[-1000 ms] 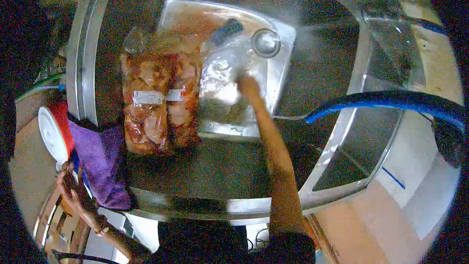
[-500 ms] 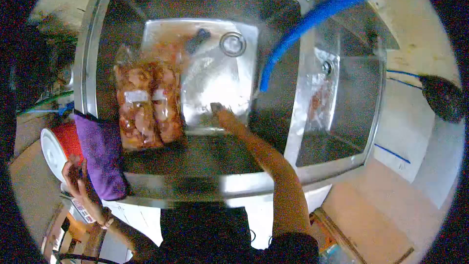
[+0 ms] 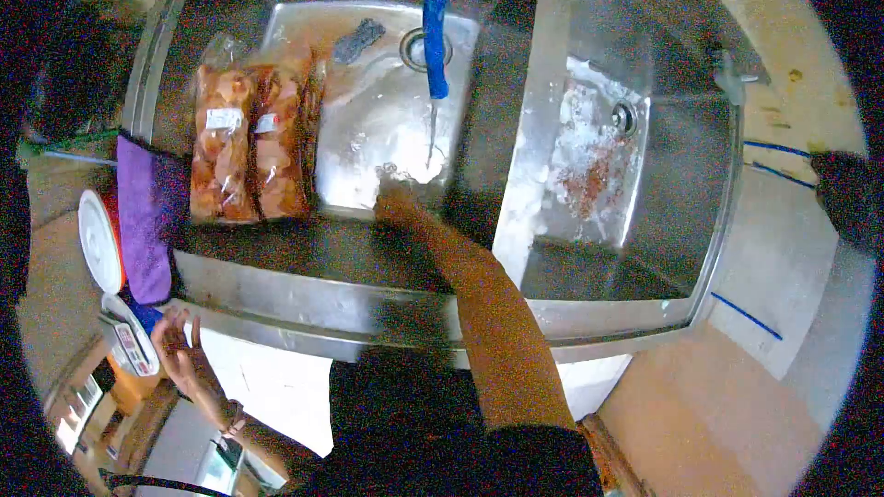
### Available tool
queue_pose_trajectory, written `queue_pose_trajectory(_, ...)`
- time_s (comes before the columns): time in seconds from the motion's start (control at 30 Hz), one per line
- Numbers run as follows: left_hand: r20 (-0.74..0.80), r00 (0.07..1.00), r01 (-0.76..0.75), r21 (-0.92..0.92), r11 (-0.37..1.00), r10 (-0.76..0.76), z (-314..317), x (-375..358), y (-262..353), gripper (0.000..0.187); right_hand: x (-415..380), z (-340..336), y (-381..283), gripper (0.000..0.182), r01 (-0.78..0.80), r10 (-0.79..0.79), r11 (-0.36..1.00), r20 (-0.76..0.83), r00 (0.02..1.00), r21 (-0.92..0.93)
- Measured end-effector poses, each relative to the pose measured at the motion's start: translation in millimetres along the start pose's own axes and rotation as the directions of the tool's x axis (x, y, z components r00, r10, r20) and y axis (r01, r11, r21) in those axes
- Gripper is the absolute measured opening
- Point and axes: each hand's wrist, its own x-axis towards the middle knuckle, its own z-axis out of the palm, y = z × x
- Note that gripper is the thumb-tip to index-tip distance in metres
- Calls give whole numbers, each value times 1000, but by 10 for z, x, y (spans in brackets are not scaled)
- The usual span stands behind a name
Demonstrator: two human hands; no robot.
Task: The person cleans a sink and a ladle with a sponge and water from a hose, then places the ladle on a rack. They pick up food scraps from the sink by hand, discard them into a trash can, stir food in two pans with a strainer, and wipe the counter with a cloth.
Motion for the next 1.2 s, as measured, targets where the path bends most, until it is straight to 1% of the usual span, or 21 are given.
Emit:
queue_pose_trajectory(0.03, -7, 1000, 8, 0, 1000, -8, 63, -105, 53, 53, -73, -100, -2, 20, 11, -11, 1000, -1, 1000, -13)
queue_pose_trajectory(0.13, 84, 996, -11, -28, 1000, 13, 119, -268, 216, 53, -148, -1610, 163, 14, 144, -110, 988, 426, 898, -49)
queue_pose_trajectory(0.2, 110, 992, -53, -41, 998, 57, 165, -298, 390, 53, -195, -2086, 224, 21, 143, -133, 990, 427, 894, 9)
queue_pose_trajectory(0.3, 127, 988, -73, -82, 994, 83, 256, -259, 477, 51, -621, -3149, 158, 18, -37, 7, 978, 143, 990, 207)
queue_pose_trajectory(0.33, 152, 981, -95, -150, 984, 118, 319, -241, 509, 42, -852, -3463, 142, 18, -55, 44, 969, 52, 998, 239)
queue_pose_trajectory(0.37, 194, 974, -86, -164, 983, 118, 399, -221, 542, 38, -1095, -3719, 116, 17, -66, 77, 960, -32, 996, 272)
queue_pose_trajectory(0.4, 231, 967, -69, -172, 983, 109, 494, -204, 605, 33, -1334, -3924, 57, 17, -88, 101, 958, -33, 994, 272)
queue_pose_trajectory(0.47, 306, 949, -42, -91, 995, 68, 711, -200, 713, 29, -1740, -4186, -97, 16, -184, 274, 920, -231, 934, 345)
queue_pose_trajectory(0.53, 439, 892, -40, -151, 988, 103, 956, -190, 738, 29, -2047, -4252, -252, 16, -253, 355, 889, -225, 907, 382)
queue_pose_trajectory(0.6, 586, 802, -90, -76, 993, 117, 1267, -182, 770, 31, -2248, -4228, -361, 16, -316, 432, 862, -249, 867, 396)
queue_pose_trajectory(0.67, 695, 715, -160, 55, 986, 78, 1590, -228, 826, 34, -2385, -3956, -488, 22, -260, 377, 891, -288, 880, 373)
queue_pose_trajectory(0.73, 760, 613, -376, 39, 926, 217, 1881, -301, 709, 36, -2466, -3771, -700, 25, -275, 394, 850, -195, 898, 450)
queue_pose_trajectory(0.77, 789, 539, -499, 17, 867, 295, 2016, -351, 657, 39, -2500, -3670, -786, 27, -314, 395, 858, -133, 909, 406)
queue_pose_trajectory(0.8, 826, 480, -552, 22, 834, 296, 2096, -451, 680, 43, -2549, -3550, -840, 29, -348, 396, 867, -69, 915, 357)
queue_pose_trajectory(0.87, 896, 351, -664, 35, 747, 270, 2237, -645, 442, 45, -2687, -3361, -858, 25, -266, 354, 872, -153, 923, 411)
queue_pose_trajectory(0.93, 951, 255, -652, 37, 757, 173, 2313, -829, 437, 46, -2843, -3328, -763, 24, -253, 446, 815, -284, 849, 522)
queue_pose_trajectory(1.0, 949, 270, -659, 58, 750, 164, 2365, -1029, 277, 42, -3038, -3466, -489, 24, -446, 584, 727, -128, 802, 521)
queue_pose_trajectory(1.03, 936, 281, -708, 55, 704, 210, 2394, -1085, 242, 38, -3140, -3416, -300, 19, -504, 655, 687, -145, 741, 523)
queue_pose_trajectory(1.07, 922, 290, -756, 57, 653, 255, 2437, -1112, 229, 35, -3248, -3286, -8, 16, -442, 634, 710, -223, 741, 548)
queue_pose_trajectory(1.13, 864, 453, -631, 136, 763, 221, 2563, -1136, 272, 38, -3445, -3239, 543, 19, -495, 688, 453, 62, 723, 742)
queue_pose_trajectory(1.2, 770, 554, -633, 143, 761, 316, 2698, -988, 285, 47, -3642, -1949, 1664, 25, -347, 421, 835, -89, 903, 427)
